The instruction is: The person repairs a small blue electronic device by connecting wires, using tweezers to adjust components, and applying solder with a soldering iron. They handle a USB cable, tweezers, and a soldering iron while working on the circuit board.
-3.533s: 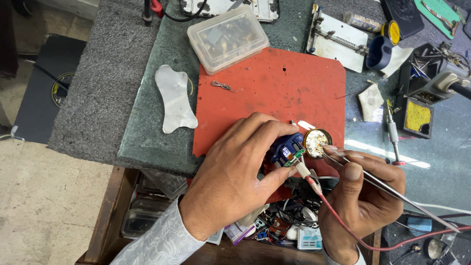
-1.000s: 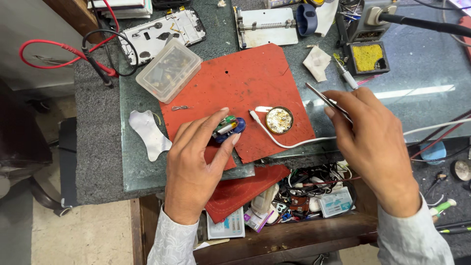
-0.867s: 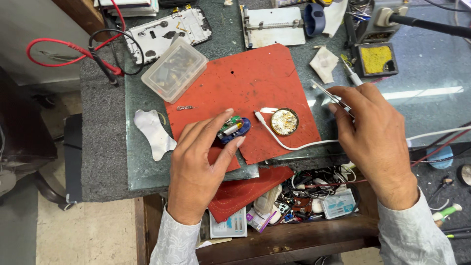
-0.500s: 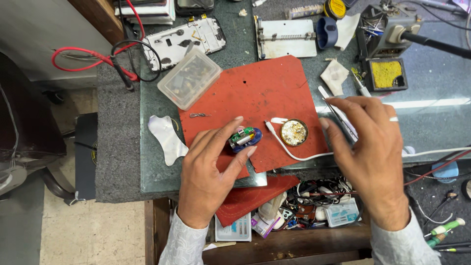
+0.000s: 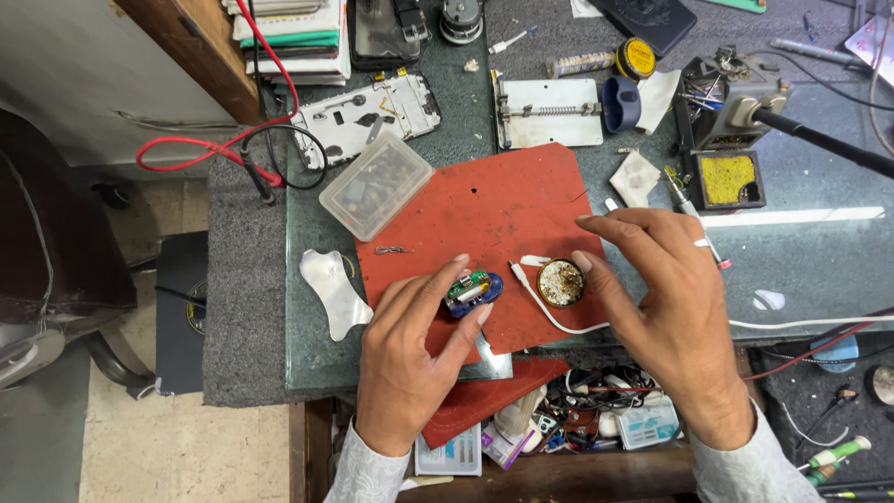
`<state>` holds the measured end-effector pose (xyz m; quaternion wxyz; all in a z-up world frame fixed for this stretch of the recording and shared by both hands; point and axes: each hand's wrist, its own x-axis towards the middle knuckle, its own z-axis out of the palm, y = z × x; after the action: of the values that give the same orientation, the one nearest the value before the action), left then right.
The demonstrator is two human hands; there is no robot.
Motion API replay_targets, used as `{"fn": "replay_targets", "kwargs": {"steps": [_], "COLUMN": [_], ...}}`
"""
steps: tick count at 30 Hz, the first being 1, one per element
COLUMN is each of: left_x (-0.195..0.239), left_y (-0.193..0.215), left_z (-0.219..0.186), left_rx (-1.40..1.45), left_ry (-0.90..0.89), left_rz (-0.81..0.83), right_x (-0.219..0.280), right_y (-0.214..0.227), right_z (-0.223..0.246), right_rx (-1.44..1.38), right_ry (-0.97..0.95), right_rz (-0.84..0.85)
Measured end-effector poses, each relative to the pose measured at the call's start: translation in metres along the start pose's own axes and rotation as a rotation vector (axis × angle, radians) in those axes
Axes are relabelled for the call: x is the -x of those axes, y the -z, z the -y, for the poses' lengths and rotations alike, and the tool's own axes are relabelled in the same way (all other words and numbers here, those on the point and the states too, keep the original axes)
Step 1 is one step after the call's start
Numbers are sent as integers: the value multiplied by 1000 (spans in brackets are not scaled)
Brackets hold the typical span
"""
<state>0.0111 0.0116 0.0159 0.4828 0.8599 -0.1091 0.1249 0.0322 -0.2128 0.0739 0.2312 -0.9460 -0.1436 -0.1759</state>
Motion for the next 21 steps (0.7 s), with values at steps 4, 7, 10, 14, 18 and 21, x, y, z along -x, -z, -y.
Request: {"fn": "replay_targets", "kwargs": {"steps": [4, 7, 10, 14, 18, 21], "left_x": [-1, -4, -4, -4, -3, -4], "left_y": [-2, -2, -2, -1, -1, -1], "left_z": [1, -1, -4, -4, -4, -5], "left_rx": [15, 5, 14, 8, 44, 56], "left_ry": [53, 70, 71, 61, 94, 96], "left_rz": [3, -5, -18, -21, -17, -37], "right_x": [1, 3, 3, 2, 0, -1], "right_y": [-6, -8, -11, -11, -6, -3], "right_z": [3, 8, 12, 11, 3, -2], "right_rx": [-80, -154, -215, -213, -158, -166], "right_ry": [27, 26, 27, 20, 11, -6], "right_rz": [64, 116, 134, 132, 105, 65]}}
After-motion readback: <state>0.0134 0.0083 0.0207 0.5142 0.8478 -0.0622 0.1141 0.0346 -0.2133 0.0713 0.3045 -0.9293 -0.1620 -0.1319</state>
